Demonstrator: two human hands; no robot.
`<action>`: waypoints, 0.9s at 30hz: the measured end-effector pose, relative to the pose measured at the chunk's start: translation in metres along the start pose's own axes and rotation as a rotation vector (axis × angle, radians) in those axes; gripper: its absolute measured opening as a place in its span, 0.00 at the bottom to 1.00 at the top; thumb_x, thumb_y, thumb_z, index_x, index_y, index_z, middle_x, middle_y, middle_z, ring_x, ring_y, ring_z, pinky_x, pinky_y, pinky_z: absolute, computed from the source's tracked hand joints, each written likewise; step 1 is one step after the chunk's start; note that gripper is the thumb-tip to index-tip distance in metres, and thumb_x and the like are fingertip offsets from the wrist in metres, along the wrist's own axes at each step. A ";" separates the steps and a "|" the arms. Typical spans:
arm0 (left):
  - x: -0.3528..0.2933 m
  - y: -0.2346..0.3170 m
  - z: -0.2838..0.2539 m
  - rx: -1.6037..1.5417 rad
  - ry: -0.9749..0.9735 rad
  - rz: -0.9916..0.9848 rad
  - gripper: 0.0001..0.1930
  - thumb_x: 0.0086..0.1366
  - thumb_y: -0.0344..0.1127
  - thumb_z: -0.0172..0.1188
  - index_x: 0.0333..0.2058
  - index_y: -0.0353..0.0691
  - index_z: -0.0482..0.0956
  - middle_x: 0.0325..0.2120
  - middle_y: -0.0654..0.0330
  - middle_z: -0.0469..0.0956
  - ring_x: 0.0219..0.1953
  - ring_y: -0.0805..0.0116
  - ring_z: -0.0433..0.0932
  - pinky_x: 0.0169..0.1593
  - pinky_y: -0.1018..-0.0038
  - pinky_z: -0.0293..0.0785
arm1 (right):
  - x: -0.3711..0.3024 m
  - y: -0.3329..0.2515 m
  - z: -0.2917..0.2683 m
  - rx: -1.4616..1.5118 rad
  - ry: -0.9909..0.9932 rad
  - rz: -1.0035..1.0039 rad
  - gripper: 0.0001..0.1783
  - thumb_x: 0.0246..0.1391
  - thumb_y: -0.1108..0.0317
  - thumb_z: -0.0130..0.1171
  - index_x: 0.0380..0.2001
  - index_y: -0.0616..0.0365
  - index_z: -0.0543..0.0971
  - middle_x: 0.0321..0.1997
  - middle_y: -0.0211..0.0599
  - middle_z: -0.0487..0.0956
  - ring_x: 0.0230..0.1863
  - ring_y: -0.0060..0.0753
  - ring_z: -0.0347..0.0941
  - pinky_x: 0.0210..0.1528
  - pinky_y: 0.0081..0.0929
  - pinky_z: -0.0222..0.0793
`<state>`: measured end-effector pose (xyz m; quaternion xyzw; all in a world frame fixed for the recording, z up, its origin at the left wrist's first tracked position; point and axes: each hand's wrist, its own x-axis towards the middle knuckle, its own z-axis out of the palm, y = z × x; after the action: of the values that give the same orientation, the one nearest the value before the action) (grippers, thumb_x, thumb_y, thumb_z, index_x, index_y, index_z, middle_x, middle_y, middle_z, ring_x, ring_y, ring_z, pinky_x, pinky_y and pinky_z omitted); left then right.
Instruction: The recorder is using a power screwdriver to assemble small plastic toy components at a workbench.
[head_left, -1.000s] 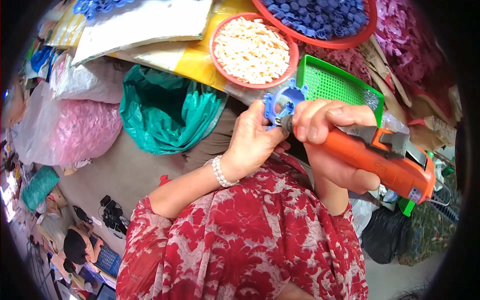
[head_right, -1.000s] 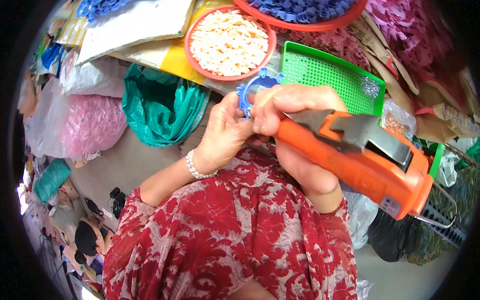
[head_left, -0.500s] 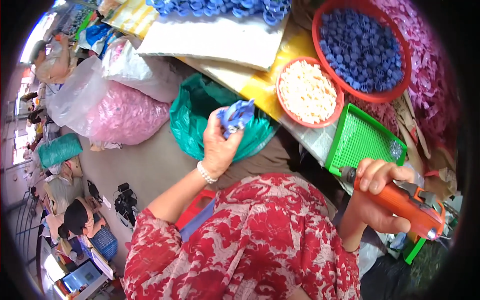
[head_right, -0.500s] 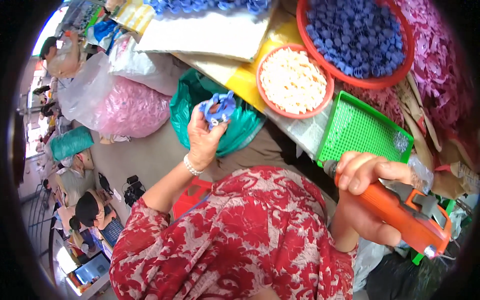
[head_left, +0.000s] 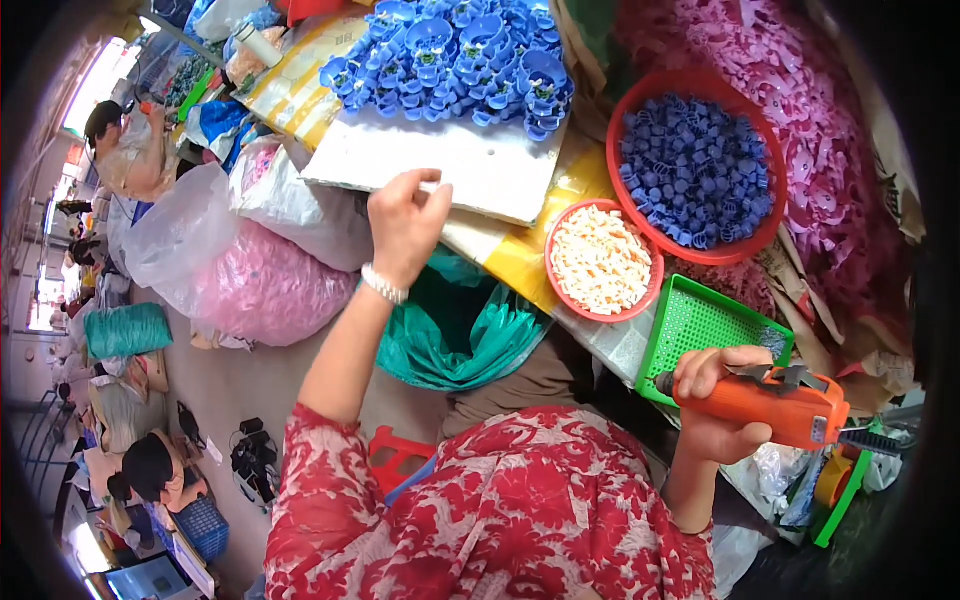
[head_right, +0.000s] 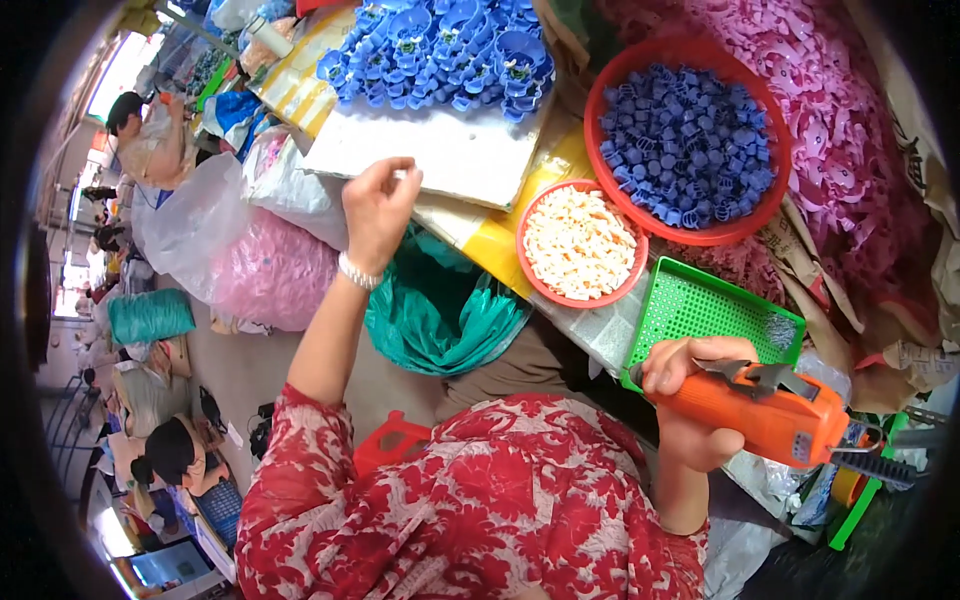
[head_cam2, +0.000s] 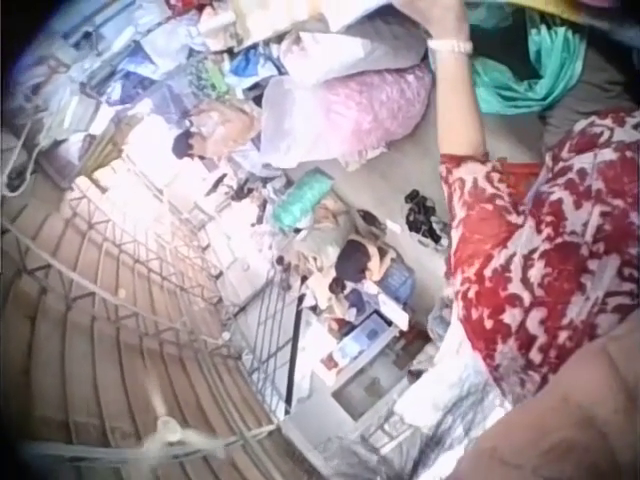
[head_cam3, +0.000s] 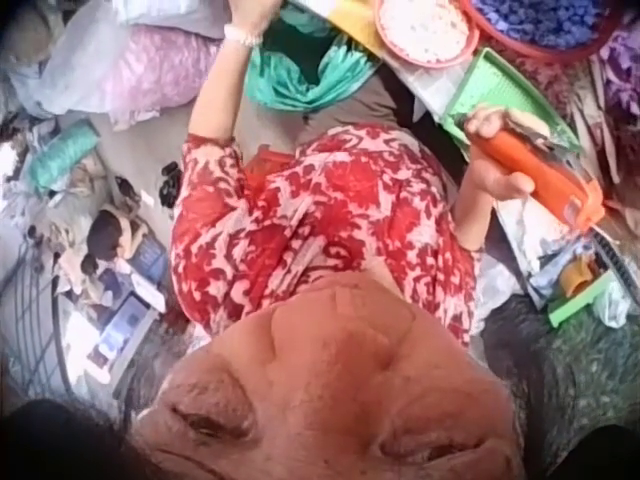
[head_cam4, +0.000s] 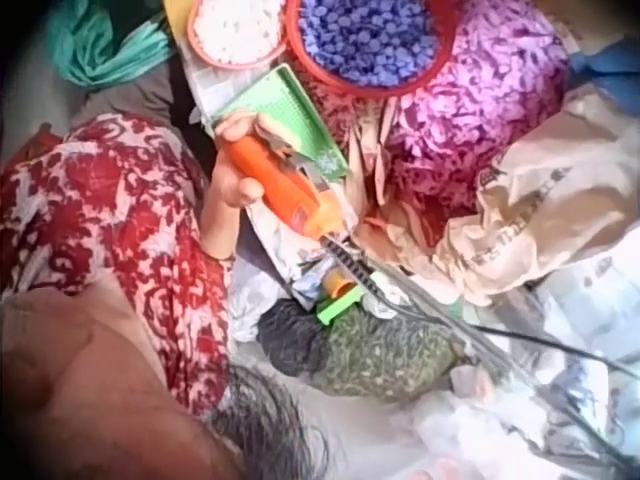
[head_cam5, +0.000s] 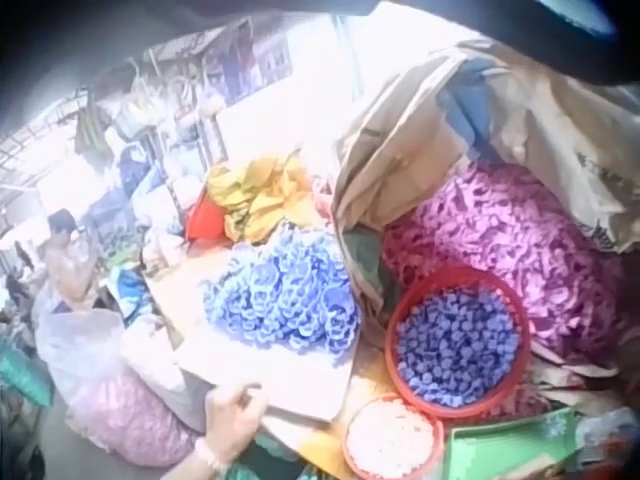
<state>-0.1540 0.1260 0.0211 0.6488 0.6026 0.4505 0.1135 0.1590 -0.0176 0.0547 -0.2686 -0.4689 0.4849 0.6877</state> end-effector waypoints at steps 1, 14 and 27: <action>0.020 0.008 0.009 0.008 0.044 0.026 0.08 0.50 0.31 0.59 0.29 0.34 0.79 0.21 0.54 0.78 0.22 0.66 0.78 0.28 0.74 0.72 | -0.001 0.000 0.000 -0.013 0.012 -0.004 0.39 0.46 0.32 0.51 0.42 0.61 0.64 0.23 0.33 0.70 0.23 0.28 0.66 0.31 0.28 0.62; 0.154 0.049 0.095 0.599 -0.160 0.089 0.24 0.47 0.55 0.59 0.21 0.35 0.80 0.22 0.48 0.78 0.30 0.54 0.79 0.37 0.65 0.74 | -0.018 -0.009 -0.022 -0.105 0.122 0.014 0.39 0.45 0.33 0.52 0.41 0.61 0.65 0.21 0.33 0.69 0.20 0.27 0.65 0.27 0.27 0.63; 0.143 0.048 0.065 -0.194 -0.076 -0.261 0.08 0.49 0.35 0.59 0.19 0.36 0.77 0.12 0.67 0.71 0.11 0.80 0.65 0.14 0.83 0.65 | -0.026 -0.010 -0.032 -0.061 0.138 0.058 0.40 0.44 0.34 0.56 0.42 0.63 0.64 0.22 0.34 0.70 0.21 0.27 0.65 0.27 0.24 0.63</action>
<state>-0.0935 0.2661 0.0807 0.5675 0.6307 0.4632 0.2560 0.1893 -0.0426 0.0396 -0.3357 -0.4270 0.4705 0.6954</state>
